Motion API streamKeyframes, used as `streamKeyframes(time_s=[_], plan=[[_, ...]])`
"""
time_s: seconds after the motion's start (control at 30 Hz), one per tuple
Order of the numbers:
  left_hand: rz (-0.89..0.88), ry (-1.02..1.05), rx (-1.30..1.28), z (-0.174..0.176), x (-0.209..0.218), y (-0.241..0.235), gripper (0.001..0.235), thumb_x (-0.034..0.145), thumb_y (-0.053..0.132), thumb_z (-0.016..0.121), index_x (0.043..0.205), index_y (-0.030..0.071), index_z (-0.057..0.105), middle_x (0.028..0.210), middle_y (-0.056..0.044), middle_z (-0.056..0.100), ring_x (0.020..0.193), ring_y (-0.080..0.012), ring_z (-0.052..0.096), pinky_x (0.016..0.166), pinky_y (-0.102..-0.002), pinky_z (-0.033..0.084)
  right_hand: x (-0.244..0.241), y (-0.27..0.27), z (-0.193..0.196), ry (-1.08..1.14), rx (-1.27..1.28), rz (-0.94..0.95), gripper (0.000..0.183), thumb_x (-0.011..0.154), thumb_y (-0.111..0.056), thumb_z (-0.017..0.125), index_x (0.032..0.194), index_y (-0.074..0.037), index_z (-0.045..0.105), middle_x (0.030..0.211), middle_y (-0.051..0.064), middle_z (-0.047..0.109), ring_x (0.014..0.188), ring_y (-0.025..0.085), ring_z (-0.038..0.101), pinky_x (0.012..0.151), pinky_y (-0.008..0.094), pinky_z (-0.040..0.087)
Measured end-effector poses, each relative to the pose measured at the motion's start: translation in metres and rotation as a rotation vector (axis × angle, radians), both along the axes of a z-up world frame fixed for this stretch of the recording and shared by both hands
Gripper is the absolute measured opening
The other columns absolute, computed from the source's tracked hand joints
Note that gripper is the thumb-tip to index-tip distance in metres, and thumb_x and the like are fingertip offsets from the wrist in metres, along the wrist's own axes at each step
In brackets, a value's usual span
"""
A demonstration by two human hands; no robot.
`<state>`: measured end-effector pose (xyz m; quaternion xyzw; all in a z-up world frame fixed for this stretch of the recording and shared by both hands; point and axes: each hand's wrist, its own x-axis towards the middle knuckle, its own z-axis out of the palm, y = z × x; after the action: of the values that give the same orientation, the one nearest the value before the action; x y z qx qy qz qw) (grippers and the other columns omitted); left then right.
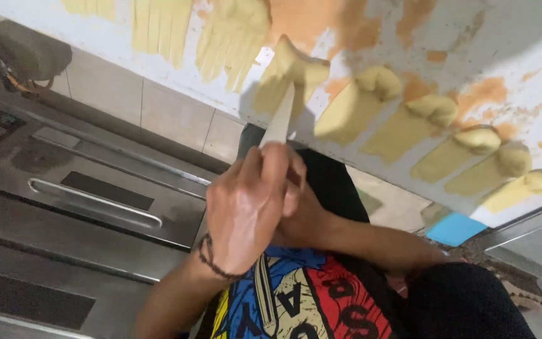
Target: The person uses a white plastic scraper to score and separate rows of dough on a white countertop, then rolls each piece by hand into elongated shapes and places them on the counter.
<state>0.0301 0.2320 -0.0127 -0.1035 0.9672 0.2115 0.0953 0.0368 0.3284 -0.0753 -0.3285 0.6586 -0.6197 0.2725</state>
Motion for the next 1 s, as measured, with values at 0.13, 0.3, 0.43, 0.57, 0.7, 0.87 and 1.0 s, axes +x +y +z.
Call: streamKeyframes(time_s=[0.13,0.3,0.43,0.57,0.7,0.87,1.0], plan=[[0.055,-0.292,0.065,0.016,0.010,0.002,0.010,0.074,0.009,0.046,0.079,0.017,0.047,0.058,-0.001,0.043,0.045,-0.0199,0.049,0.032,-0.036,0.035,0.023,0.015,0.000,-0.057,0.036,0.189,0.022,0.073,-0.025,0.046,0.068,-0.004,0.048,0.070,0.018,0.047,0.073,0.037,0.045,0.065,0.048,0.031],[-0.015,-0.030,-0.106,0.000,0.003,0.011,0.011,0.082,0.000,0.045,0.080,0.009,0.038,0.055,0.002,0.038,0.039,-0.0070,0.038,0.029,-0.022,0.030,0.009,0.018,-0.005,0.090,0.073,-0.061,0.046,0.076,-0.020,0.057,0.106,0.010,0.037,0.105,0.024,0.037,0.106,0.037,0.033,0.091,0.048,0.035],[0.016,0.026,-0.025,0.001,0.008,0.016,0.008,0.086,0.006,0.043,0.079,0.009,0.041,0.054,0.002,0.042,0.037,-0.0064,0.041,0.027,-0.020,0.031,0.016,0.014,0.017,0.023,-0.016,0.056,0.019,0.079,-0.021,0.042,0.069,-0.004,0.045,0.066,0.011,0.043,0.070,0.029,0.043,0.070,0.044,0.029],[0.047,0.036,0.005,0.004,0.005,0.015,0.015,0.089,0.006,0.037,0.076,0.010,0.043,0.053,0.002,0.037,0.035,-0.0058,0.035,0.024,-0.020,0.026,0.048,0.030,0.002,0.098,0.098,0.062,0.028,0.083,-0.031,0.039,0.084,-0.007,0.054,0.078,0.011,0.053,0.084,0.032,0.047,0.075,0.048,0.026],[0.068,0.036,0.190,0.004,0.030,0.013,0.016,0.091,0.005,0.033,0.079,0.006,0.043,0.051,0.004,0.042,0.031,-0.0024,0.034,0.024,-0.015,0.026,0.048,0.023,0.015,0.067,0.108,0.028,0.023,0.082,-0.028,0.038,0.080,-0.007,0.047,0.073,0.010,0.046,0.076,0.028,0.043,0.067,0.043,0.027],[-0.036,-0.008,-0.133,0.007,0.053,0.013,0.011,0.082,0.002,0.044,0.075,0.009,0.039,0.052,0.000,0.035,0.037,-0.0114,0.039,0.028,-0.026,0.030,0.054,0.015,0.015,0.092,0.142,0.005,0.023,0.080,-0.027,0.038,0.080,-0.005,0.046,0.073,0.010,0.045,0.078,0.029,0.042,0.072,0.042,0.027],[-0.080,0.002,-0.141,0.016,0.049,0.020,0.004,0.083,0.004,0.046,0.084,0.006,0.043,0.058,-0.001,0.037,0.041,-0.0135,0.040,0.031,-0.027,0.032,0.066,0.035,0.003,0.280,0.171,-0.001,0.036,0.087,-0.037,0.034,0.099,-0.005,0.048,0.088,0.009,0.051,0.089,0.032,0.043,0.082,0.047,0.026]])
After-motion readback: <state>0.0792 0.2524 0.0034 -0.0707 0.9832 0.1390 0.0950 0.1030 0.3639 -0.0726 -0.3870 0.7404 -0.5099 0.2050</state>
